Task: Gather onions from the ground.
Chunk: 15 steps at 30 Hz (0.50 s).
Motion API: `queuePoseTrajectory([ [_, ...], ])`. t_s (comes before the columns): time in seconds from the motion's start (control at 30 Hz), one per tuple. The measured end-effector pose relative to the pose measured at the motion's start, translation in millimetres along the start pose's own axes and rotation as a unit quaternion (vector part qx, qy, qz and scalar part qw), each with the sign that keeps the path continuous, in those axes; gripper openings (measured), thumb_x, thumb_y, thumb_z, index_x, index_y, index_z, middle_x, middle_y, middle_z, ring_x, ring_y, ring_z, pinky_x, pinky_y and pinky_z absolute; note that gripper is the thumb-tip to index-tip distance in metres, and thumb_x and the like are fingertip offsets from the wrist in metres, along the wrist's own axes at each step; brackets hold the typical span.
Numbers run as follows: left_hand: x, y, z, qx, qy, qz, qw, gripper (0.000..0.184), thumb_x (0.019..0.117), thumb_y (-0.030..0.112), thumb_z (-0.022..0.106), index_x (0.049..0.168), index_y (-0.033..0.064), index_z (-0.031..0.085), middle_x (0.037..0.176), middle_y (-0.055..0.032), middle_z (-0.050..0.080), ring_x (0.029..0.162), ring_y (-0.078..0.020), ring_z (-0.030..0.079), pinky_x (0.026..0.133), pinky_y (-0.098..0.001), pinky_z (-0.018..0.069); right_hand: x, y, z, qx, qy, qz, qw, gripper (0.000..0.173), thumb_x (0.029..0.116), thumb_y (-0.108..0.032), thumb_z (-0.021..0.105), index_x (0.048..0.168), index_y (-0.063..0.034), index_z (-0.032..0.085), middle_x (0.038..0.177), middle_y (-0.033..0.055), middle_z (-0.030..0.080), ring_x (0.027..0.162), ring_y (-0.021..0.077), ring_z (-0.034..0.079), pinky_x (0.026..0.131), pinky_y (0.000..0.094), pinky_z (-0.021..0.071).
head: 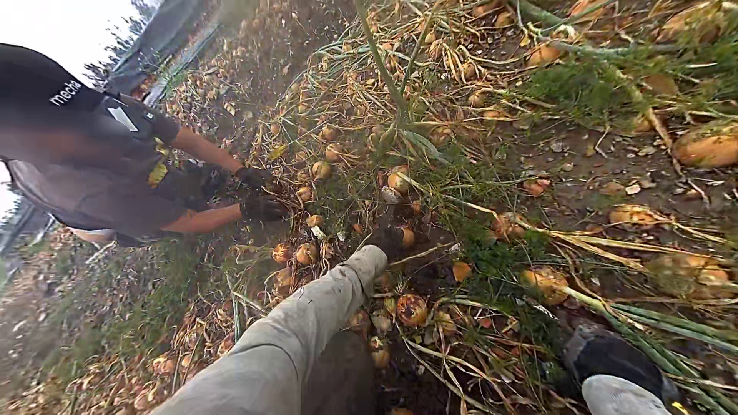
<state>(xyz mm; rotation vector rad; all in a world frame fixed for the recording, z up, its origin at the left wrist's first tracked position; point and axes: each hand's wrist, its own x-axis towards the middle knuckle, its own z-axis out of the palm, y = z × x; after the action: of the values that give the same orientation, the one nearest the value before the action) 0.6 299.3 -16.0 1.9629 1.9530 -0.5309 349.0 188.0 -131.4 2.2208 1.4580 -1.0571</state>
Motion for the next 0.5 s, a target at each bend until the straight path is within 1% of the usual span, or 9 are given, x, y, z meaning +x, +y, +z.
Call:
queuePoseTrajectory([
  [0.03, -15, 6, -29, -0.021, -0.159, -0.077, 0.984, 0.051, 0.1128, 0.040, 0.035, 0.131, 0.0031, 0.065, 0.133, -0.0227, 0.065, 0.129, -0.0384, 0.059, 0.111, -0.0600, 0.0429, -3, 1, -4, -0.007, 0.006, -0.001, 1.000, 0.049, 0.1077, -0.035, 0.050, 0.144, -0.0027, 0.057, 0.143, 0.0246, 0.059, 0.137, 0.0397, 0.053, 0.115, 0.0586, 0.0384],
  [0.1, -23, -1, -59, 0.023, -0.292, -0.111, 0.950, 0.051, 0.1099, 0.041, 0.046, 0.128, -0.0033, 0.064, 0.130, -0.0270, 0.064, 0.125, -0.0416, 0.061, 0.106, -0.0629, 0.0445, -3, -2, -12, -0.038, -0.003, 0.014, 0.999, 0.050, 0.1068, -0.036, 0.050, 0.144, -0.0029, 0.057, 0.142, 0.0248, 0.059, 0.136, 0.0404, 0.055, 0.113, 0.0596, 0.0406],
  [0.13, -16, -2, -69, 0.075, -0.319, -0.106, 0.939, 0.053, 0.1077, 0.042, 0.051, 0.127, -0.0051, 0.064, 0.128, -0.0280, 0.065, 0.122, -0.0422, 0.062, 0.103, -0.0638, 0.0461, -4, -6, -14, -0.048, -0.011, 0.030, 0.998, 0.050, 0.1059, -0.035, 0.052, 0.143, -0.0029, 0.057, 0.143, 0.0240, 0.059, 0.136, 0.0391, 0.055, 0.113, 0.0585, 0.0411],
  [0.17, -3, 3, -81, 0.108, -0.313, -0.101, 0.938, 0.055, 0.1067, 0.043, 0.054, 0.130, -0.0062, 0.062, 0.133, -0.0290, 0.062, 0.127, -0.0434, 0.059, 0.105, -0.0643, 0.0442, -3, -10, -14, -0.055, -0.017, 0.043, 0.997, 0.050, 0.1051, -0.033, 0.054, 0.143, -0.0006, 0.056, 0.143, 0.0248, 0.059, 0.137, 0.0392, 0.054, 0.114, 0.0580, 0.0404],
  [0.2, 15, 11, -92, 0.117, -0.258, -0.098, 0.954, 0.056, 0.1048, 0.042, 0.058, 0.135, -0.0050, 0.058, 0.137, -0.0295, 0.060, 0.130, -0.0446, 0.057, 0.107, -0.0649, 0.0436, -1, -13, -14, -0.061, -0.023, 0.051, 0.997, 0.050, 0.1050, -0.031, 0.055, 0.144, 0.0017, 0.055, 0.144, 0.0258, 0.058, 0.138, 0.0393, 0.053, 0.115, 0.0575, 0.0392],
  [0.27, 68, 23, -94, 0.113, -0.065, -0.055, 0.990, 0.059, 0.0955, 0.035, 0.070, 0.144, 0.0054, 0.054, 0.146, -0.0252, 0.054, 0.133, -0.0456, 0.054, 0.103, -0.0667, 0.0462, 7, -9, -7, -0.076, -0.025, 0.051, 0.995, 0.050, 0.1052, -0.030, 0.054, 0.143, 0.0034, 0.055, 0.143, 0.0270, 0.058, 0.137, 0.0404, 0.053, 0.115, 0.0589, 0.0392],
  [0.33, 123, 26, -80, 0.122, 0.044, 0.020, 0.991, 0.063, 0.0907, 0.035, 0.073, 0.148, 0.0156, 0.055, 0.156, -0.0161, 0.048, 0.142, -0.0413, 0.047, 0.107, -0.0651, 0.0438, 14, -2, 2, -0.088, -0.006, 0.055, 0.995, 0.049, 0.1051, -0.031, 0.051, 0.140, 0.0025, 0.058, 0.139, 0.0269, 0.061, 0.134, 0.0419, 0.056, 0.111, 0.0618, 0.0427],
  [0.4, 148, 35, -73, 0.102, 0.051, 0.025, 0.993, 0.048, 0.0914, 0.031, 0.072, 0.136, 0.0171, 0.066, 0.150, -0.0140, 0.055, 0.139, -0.0386, 0.050, 0.105, -0.0643, 0.0464, 19, 1, 8, -0.084, 0.011, 0.064, 0.994, 0.050, 0.1080, -0.033, 0.045, 0.144, 0.0003, 0.056, 0.142, 0.0252, 0.060, 0.135, 0.0408, 0.055, 0.112, 0.0607, 0.0412],
  [0.5, 153, 45, -78, 0.019, 0.046, -0.043, 0.998, 0.040, 0.0987, 0.031, 0.061, 0.136, 0.0180, 0.066, 0.144, -0.0151, 0.060, 0.134, -0.0372, 0.056, 0.103, -0.0648, 0.0483, 11, -4, 2, -0.067, 0.025, 0.086, 0.994, 0.050, 0.1080, -0.035, 0.045, 0.144, -0.0020, 0.056, 0.144, 0.0226, 0.059, 0.137, 0.0378, 0.054, 0.114, 0.0586, 0.0395],
])
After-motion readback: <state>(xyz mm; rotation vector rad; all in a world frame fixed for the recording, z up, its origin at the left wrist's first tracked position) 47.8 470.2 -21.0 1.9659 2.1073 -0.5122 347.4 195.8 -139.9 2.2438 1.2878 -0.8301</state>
